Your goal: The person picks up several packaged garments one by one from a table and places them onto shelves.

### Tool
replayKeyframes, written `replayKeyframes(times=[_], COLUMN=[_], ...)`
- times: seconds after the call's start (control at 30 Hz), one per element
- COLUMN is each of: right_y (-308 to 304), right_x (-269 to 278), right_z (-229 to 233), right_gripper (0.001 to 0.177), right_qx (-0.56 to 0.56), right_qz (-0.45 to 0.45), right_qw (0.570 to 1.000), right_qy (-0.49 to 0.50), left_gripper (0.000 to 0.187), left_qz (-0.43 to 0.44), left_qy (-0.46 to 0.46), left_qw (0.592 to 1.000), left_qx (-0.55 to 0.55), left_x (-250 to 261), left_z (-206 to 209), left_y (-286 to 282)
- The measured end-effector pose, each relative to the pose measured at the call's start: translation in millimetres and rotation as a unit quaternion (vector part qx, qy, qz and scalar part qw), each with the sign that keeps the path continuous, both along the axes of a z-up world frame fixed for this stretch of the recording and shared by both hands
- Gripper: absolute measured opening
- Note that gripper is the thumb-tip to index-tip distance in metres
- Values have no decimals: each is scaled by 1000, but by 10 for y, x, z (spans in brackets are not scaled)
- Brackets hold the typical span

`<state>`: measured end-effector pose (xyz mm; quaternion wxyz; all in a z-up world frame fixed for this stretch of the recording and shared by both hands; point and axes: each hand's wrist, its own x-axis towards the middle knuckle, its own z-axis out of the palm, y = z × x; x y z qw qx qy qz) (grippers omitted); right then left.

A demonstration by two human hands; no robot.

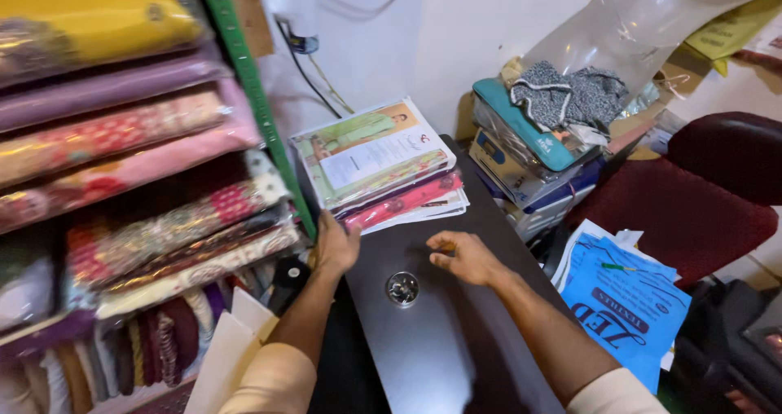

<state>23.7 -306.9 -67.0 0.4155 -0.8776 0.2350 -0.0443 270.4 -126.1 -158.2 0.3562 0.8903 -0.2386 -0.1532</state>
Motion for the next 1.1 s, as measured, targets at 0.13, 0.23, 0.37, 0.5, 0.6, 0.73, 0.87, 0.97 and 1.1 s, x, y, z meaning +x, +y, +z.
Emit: replayKeyframes(times=[0.13,0.23,0.37,0.5,0.6,0.73,0.87,0.97,1.1], right_y=[-126,-217,-186,-2,74,244,409,612,993], right_x=[-16,-1,81,184,122,-343,-983,-1297,-1516], right_z=[-252,-528,-663,-413,-341,-531,-279,103,727], right_gripper=[31,30,29,70,72,55,59,60,65], right_qx=[59,108,198,466,606,601,618,612,639], right_qz=[-28,-46,-89,-269,-286,-345,-323,-306,-294], right_qw=[998,993,975,832,718,690,690,717,706], right_qy=[19,10,-43,-131,-188,-208,-193,-133,-78], left_gripper=[74,64,43,21,23,17,10,68,51], left_qz=[147,194,154,-9,-83,-170,10,34,-25], left_qy=[12,22,42,26,158,169,-42,34,553], left_qw=[989,981,986,992,972,956,974,996,798], left_qx=[-15,4,48,-127,-155,-168,-223,-72,-239], left_x=[500,525,-47,-1086,-1935,-2305,-1913,-1720,-2061], left_z=[-498,-404,71,337,461,793,385,27,630], left_y=[-415,-470,-394,-235,47,571,1005,1247,1452])
